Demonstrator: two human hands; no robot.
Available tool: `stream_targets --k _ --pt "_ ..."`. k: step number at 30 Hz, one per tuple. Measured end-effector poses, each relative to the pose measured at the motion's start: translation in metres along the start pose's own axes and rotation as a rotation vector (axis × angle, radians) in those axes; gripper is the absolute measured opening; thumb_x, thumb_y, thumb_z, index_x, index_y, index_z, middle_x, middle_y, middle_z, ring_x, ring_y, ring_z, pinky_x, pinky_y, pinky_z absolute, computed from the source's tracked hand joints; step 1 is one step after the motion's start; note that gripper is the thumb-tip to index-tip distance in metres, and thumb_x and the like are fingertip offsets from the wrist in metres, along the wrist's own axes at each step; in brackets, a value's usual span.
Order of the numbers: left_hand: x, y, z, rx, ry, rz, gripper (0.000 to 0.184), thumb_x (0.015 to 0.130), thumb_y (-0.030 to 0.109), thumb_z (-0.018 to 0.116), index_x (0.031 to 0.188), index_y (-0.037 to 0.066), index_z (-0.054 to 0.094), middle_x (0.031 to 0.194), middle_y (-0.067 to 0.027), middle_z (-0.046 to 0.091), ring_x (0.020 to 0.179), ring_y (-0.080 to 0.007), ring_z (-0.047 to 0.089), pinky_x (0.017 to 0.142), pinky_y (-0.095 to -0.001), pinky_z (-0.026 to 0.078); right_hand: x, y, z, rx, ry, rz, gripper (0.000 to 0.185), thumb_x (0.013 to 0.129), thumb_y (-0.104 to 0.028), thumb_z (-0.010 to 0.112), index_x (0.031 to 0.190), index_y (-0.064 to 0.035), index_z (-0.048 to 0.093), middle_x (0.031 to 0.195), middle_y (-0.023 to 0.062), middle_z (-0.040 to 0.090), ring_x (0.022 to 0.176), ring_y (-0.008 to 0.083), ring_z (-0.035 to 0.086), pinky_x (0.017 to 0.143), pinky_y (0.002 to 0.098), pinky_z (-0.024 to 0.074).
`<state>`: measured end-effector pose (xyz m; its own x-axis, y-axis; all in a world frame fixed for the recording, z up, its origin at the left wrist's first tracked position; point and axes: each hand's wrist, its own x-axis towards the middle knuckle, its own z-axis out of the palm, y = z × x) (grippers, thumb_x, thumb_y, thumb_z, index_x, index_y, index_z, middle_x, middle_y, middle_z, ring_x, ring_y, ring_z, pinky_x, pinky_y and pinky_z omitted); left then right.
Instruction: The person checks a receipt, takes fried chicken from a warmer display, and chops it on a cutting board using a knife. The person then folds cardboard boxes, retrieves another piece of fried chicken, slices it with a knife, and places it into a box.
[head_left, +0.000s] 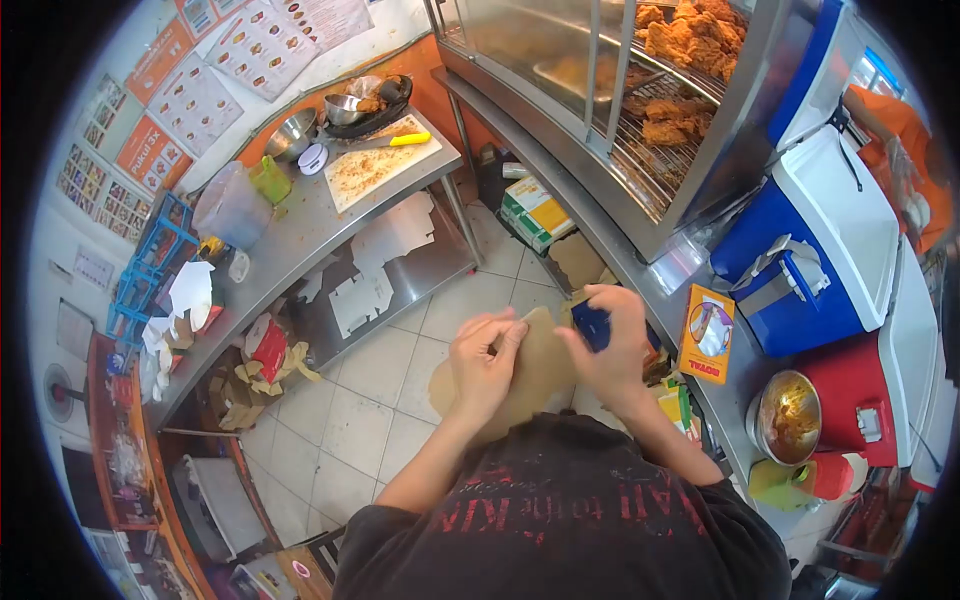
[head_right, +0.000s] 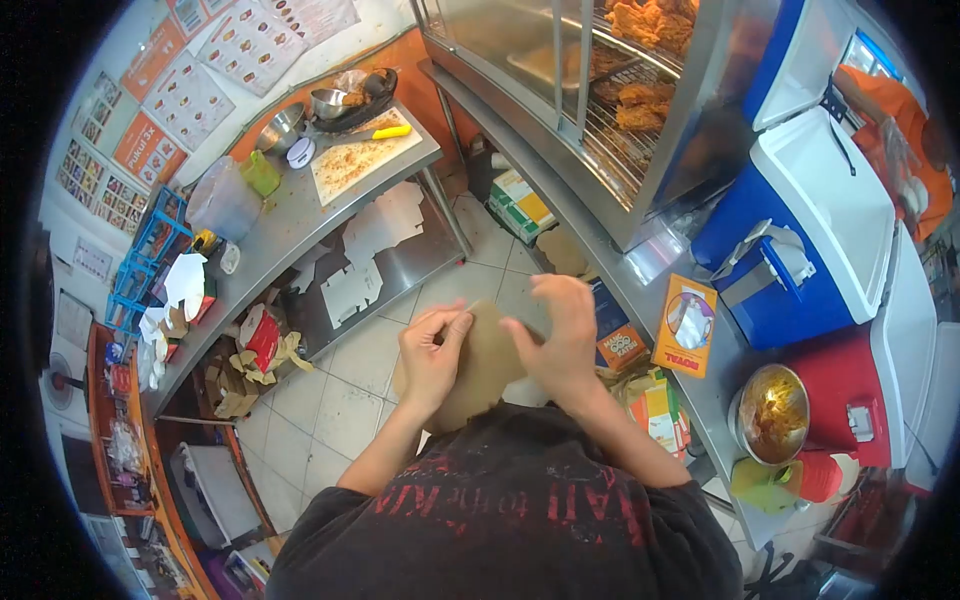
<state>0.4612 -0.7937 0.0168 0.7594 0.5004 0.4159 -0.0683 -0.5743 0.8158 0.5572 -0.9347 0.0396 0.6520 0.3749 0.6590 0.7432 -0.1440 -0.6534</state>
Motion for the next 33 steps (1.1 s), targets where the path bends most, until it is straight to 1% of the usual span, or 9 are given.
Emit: stream_targets --k 2,6,12,15,18,21,25,31,33 --pt "0.002 -0.001 0.001 0.046 0.042 0.031 0.010 0.078 0.009 0.065 0.081 0.000 0.063 0.071 -0.0062 0.059 0.055 -0.0122 0.047 0.065 -0.0293 0.044 -0.013 0.003 0.014 -0.033 -0.117 -0.165 0.035 0.067 -0.009 0.068 0.099 -0.0022 0.055 0.092 0.0120 0.057 0.084 0.0298 0.053 0.075 0.0386 0.0415" --pt "0.001 0.015 0.003 -0.387 0.072 -0.322 0.009 0.079 0.009 0.063 0.082 0.001 0.060 0.066 -0.0078 0.057 0.055 -0.0160 0.048 0.054 -0.0258 0.039 -0.015 0.003 0.015 0.029 -0.251 -0.060 0.031 0.071 -0.007 0.064 0.100 -0.0016 0.056 0.082 0.0105 0.053 0.074 0.0279 0.049 0.067 0.0373 0.0398" --pt "0.004 0.024 -0.013 0.064 -0.078 0.134 0.010 0.079 0.009 0.063 0.084 0.001 0.061 0.066 -0.0049 0.054 0.056 -0.0080 0.045 0.050 -0.0247 0.035 -0.012 0.012 0.008 -0.051 -0.409 -0.129 0.030 0.071 -0.007 0.063 0.099 -0.0008 0.056 0.080 0.0102 0.047 0.080 0.0277 0.045 0.071 0.0354 0.0385" --pt "0.007 0.015 -0.022 0.026 -0.279 0.007 0.009 0.081 0.010 0.062 0.083 0.001 0.061 0.065 -0.0041 0.053 0.057 -0.0064 0.043 0.050 -0.0231 0.034 -0.004 0.006 0.004 -0.127 -0.357 -0.234 0.027 0.073 -0.005 0.060 0.099 -0.0021 0.056 0.086 0.0110 0.048 0.082 0.0272 0.045 0.077 0.0330 0.0374" --pt "0.026 0.002 -0.028 0.053 0.162 -0.023 0.015 0.085 0.014 0.058 0.077 0.001 0.059 0.064 -0.0013 0.053 0.057 -0.0058 0.043 0.052 -0.0219 0.035 0.003 0.005 0.006 0.008 0.008 0.133 0.031 0.077 -0.007 0.059 0.106 -0.0013 0.052 0.096 0.0085 0.050 0.091 0.0207 0.048 0.080 0.0308 0.0388" --pt "0.033 -0.017 -0.021 -0.348 0.376 -0.215 0.028 0.091 0.020 0.051 0.069 0.003 0.054 0.068 0.0038 0.052 0.063 -0.0021 0.042 0.056 -0.0196 0.035 -0.019 0.014 0.021 0.796 -0.680 0.553 0.035 0.079 -0.011 0.061 0.110 0.0002 0.050 0.100 0.0086 0.051 0.088 0.0162 0.052 0.070 0.0298 0.0479" --pt "0.025 -0.039 -0.010 -0.453 0.486 -0.284 0.022 0.092 0.019 0.049 0.079 0.003 0.054 0.073 0.0018 0.053 0.066 -0.0030 0.044 0.060 -0.0197 0.037 -0.009 0.003 0.020 0.457 -0.267 0.411 0.028 0.078 -0.009 0.061 0.104 -0.0013 0.053 0.093 0.0080 0.052 0.083 0.0197 0.054 0.073 0.0311 0.0478" --pt "0.018 -0.019 0.004 -0.549 0.639 -0.272 0.018 0.090 0.017 0.052 0.100 0.003 0.051 0.091 -0.0055 0.058 0.088 -0.0125 0.052 0.082 -0.0278 0.039 -0.014 0.014 0.024 0.603 -0.647 0.429 0.023 0.081 -0.006 0.056 0.103 0.0010 0.053 0.085 0.0062 0.054 0.085 0.0146 0.053 0.075 0.0269 0.0444" --pt "0.014 0.007 0.001 0.230 0.572 0.067 0.027 0.083 0.018 0.060 0.104 0.003 0.053 0.099 -0.0100 0.059 0.099 -0.0214 0.052 0.091 -0.0355 0.034 -0.012 0.013 0.023 0.797 -0.694 0.617 0.021 0.083 -0.005 0.054 0.102 0.0024 0.053 0.085 0.0055 0.054 0.086 0.0126 0.052 0.075 0.0264 0.0436"
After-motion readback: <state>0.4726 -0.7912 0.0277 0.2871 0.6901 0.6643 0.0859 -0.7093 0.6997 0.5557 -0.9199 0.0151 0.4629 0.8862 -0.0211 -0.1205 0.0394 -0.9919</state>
